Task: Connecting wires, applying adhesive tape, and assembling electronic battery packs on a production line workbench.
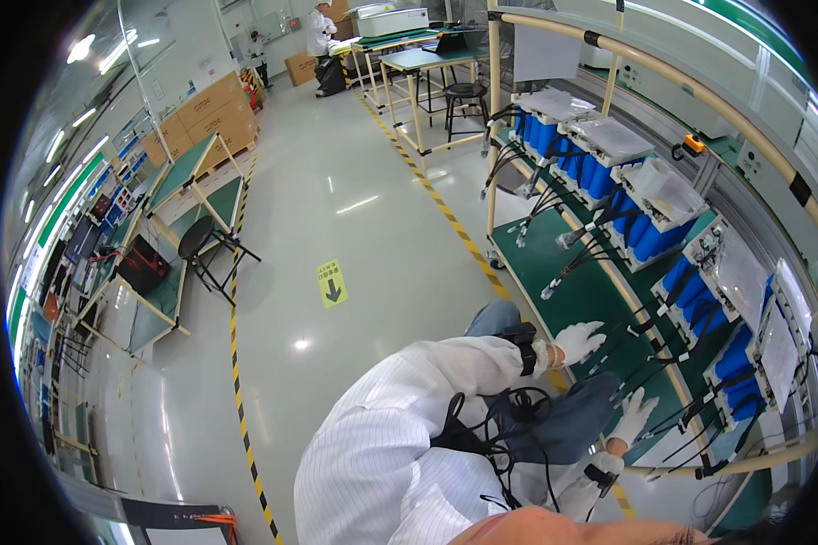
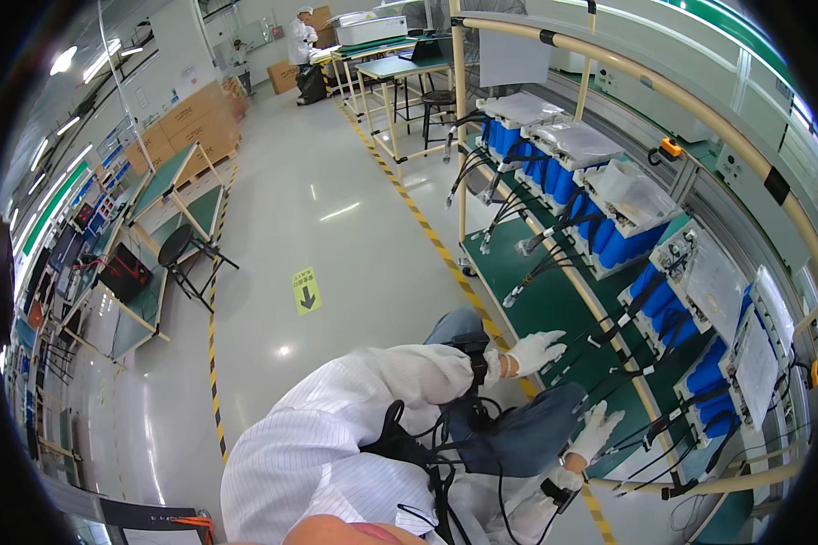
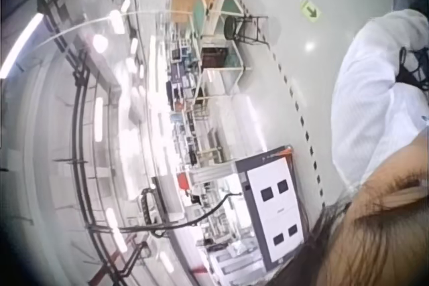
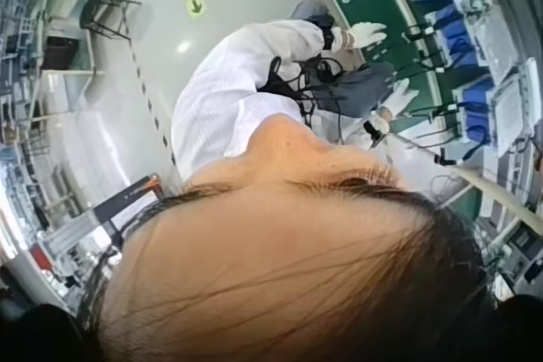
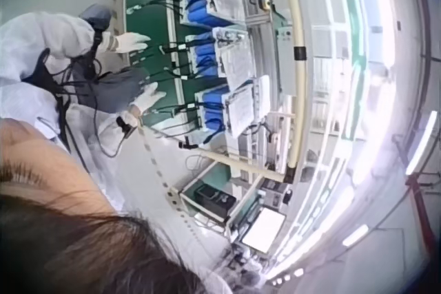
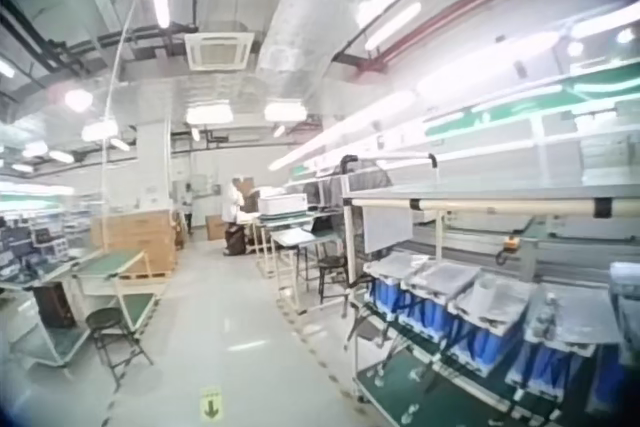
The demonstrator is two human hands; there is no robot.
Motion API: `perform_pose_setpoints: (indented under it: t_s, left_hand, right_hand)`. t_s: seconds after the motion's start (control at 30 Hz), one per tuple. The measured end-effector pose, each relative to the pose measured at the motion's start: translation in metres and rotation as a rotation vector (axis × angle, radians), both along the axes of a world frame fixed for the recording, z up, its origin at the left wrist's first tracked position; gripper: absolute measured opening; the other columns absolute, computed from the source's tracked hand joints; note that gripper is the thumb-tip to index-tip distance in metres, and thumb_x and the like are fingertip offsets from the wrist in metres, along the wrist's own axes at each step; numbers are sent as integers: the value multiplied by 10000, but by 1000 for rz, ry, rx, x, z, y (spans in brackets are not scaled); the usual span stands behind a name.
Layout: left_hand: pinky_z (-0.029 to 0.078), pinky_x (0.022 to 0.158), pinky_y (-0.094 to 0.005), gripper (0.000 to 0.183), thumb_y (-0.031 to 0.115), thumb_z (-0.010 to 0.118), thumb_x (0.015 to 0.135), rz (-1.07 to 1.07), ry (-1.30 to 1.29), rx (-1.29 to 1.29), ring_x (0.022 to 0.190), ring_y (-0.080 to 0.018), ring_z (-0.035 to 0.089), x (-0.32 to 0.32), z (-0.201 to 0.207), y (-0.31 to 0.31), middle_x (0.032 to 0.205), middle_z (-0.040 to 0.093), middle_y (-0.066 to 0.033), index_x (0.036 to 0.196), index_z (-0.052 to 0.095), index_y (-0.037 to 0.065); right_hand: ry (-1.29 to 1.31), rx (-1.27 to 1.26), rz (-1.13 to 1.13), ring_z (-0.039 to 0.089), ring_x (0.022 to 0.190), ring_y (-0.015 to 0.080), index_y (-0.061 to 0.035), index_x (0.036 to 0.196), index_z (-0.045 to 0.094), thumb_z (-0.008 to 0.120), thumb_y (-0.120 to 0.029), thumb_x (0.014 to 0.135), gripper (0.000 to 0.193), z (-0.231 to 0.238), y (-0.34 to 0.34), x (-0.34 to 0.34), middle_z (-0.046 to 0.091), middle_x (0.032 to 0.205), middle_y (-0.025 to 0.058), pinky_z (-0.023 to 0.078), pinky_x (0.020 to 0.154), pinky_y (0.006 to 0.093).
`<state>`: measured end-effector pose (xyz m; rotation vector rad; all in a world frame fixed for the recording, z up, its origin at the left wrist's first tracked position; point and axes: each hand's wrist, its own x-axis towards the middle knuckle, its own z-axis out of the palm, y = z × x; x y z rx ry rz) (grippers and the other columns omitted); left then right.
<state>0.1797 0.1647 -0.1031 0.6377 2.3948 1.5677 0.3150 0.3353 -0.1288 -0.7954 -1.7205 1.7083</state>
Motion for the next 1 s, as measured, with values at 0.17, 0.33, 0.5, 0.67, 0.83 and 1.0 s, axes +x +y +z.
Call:
perform_pose_setpoints:
  t_s: [0.17,0.33,0.5,0.67,0.83,1.0]
  left_hand:
    - [453,701,-367,455,345,397,874,-68,188,129,787,-342,577,-24,-33,41,914,595,-178,1206,387,34]
    - [425,558,-260,285,256,414,880,-291,-304,173,622,-138,520,-26,1,54,720,580,-80,974,561,31]
    - [434,736,-330,267,249,464,839,-418,20,-18,805,-300,567,-34,14,56,912,604,-147,975,584,53]
    - [447,745,-352,264,277,528,788,-577,775,-116,845,-313,567,-51,-1,55,919,604,-134,914,611,61]
    - [454,678,-385,337,337,488,812,-316,120,-273,787,-333,576,-32,23,49,866,602,-164,944,585,43]
    - [465,592,-314,274,267,474,834,-283,31,-4,666,-236,578,-13,-18,24,762,584,-101,948,537,27]
  right_hand:
    - [-93,-82,313,542,753,142,-27,1326,203,502,-285,860,610,0,6,-47,494,1071,119,451,583,223]
    - [-95,-46,361,481,599,81,-3,1148,460,484,-250,871,372,4,-7,-68,544,763,28,392,476,198]
    - [-304,110,488,509,625,144,23,1013,543,472,-279,872,341,-13,8,-71,563,813,105,414,531,240]
    - [-254,213,627,516,694,143,15,970,539,477,-239,872,280,6,2,-72,561,799,77,396,618,254]
    - [-122,-343,546,475,562,94,-32,969,521,466,-216,884,210,11,-19,-71,534,714,25,377,467,224]
    - [-42,-376,334,457,549,89,-66,908,477,457,-263,889,199,-18,-32,-79,500,692,16,344,423,225]
